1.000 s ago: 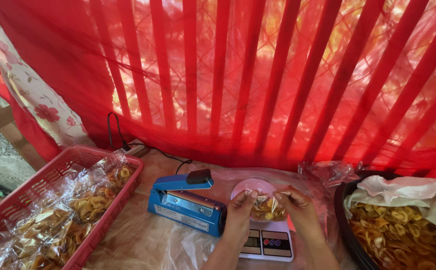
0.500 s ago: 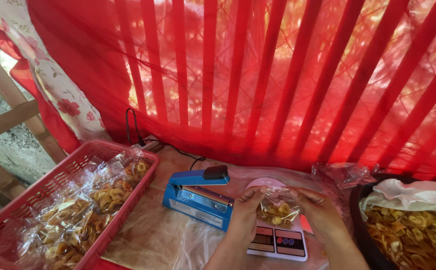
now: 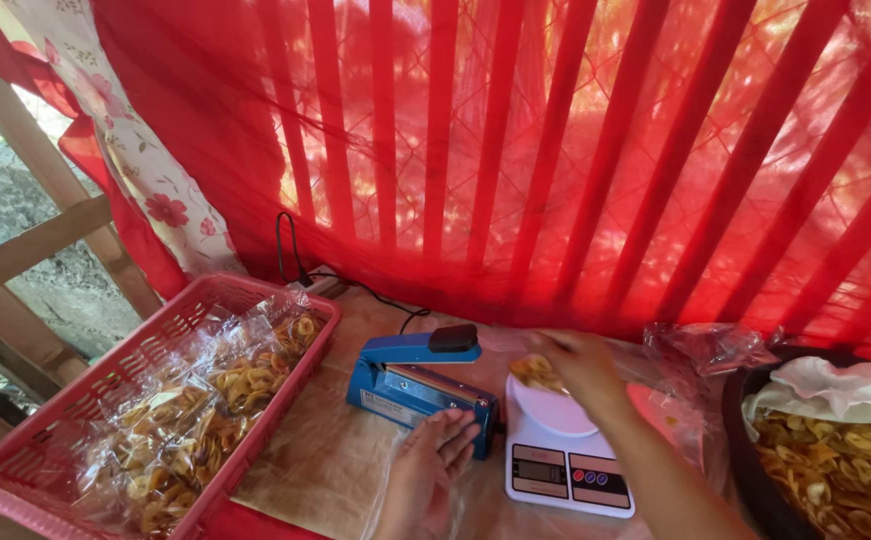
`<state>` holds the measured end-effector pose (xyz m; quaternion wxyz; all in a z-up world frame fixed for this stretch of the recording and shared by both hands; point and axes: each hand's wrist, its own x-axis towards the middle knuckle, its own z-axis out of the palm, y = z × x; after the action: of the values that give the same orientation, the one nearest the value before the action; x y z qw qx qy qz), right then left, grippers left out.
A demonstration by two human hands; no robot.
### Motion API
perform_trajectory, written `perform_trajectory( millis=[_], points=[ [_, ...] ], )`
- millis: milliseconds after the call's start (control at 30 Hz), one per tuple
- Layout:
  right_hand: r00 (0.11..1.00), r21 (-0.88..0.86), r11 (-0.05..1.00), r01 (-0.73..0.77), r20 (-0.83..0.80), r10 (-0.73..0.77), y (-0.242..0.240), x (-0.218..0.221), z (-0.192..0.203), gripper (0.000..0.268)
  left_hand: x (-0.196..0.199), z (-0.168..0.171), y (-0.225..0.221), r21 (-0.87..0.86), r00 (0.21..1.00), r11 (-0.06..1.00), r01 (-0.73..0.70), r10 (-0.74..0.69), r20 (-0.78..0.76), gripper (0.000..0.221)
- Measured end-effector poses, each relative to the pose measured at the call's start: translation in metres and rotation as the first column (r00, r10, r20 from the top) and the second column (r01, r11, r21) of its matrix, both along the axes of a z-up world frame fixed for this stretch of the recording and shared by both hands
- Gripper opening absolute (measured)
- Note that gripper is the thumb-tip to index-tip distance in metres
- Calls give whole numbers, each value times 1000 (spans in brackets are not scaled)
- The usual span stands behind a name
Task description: The person places pieces of dried fruit onto a scale, puts the weighed fruit into a plastic bag, and then seals the bag using a heat sealer.
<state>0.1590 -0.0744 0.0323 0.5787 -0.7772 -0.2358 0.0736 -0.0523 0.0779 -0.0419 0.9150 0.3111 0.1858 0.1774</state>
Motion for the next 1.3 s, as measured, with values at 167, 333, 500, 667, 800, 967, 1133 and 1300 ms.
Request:
perform_trajectory(
  millis=[167, 333, 500, 667, 800, 967, 1133, 1300],
  points=[
    [985, 337, 927, -165, 10, 172, 88, -13, -31, 31, -3, -6, 27, -38, 980, 983, -181, 183, 79, 34],
    [891, -105, 972, -211, 388, 235, 99, -72, -24, 22, -9, -10, 48, 28, 950, 954, -299, 295, 102, 40],
    [579, -193, 889, -415, 698, 422, 83, -90, -2, 34, -14, -14, 50, 120, 939, 937, -328, 310, 147, 44],
    [340, -363, 858, -364, 806, 485, 74, -88, -7, 43, -1, -13, 49, 181, 947, 934, -310, 286, 144, 40],
    [325, -400, 826, -398, 780, 534, 78, -76, -22, 36, 6, -13, 46, 307, 918, 866, -395, 381, 108, 43],
    [363, -378, 780, -498, 726, 584, 72, -69, -21, 38, 20, -24, 52, 486, 911, 776, -403, 393, 129, 32],
    [393, -419, 788, -450, 700, 596, 69, -68, -20, 37, 31, -40, 55, 483, 892, 756, -441, 430, 141, 30],
    [367, -467, 780, -416, 699, 614, 63, -68, -19, 40, 31, -41, 45, 442, 856, 742, -504, 497, 143, 31]
  ],
)
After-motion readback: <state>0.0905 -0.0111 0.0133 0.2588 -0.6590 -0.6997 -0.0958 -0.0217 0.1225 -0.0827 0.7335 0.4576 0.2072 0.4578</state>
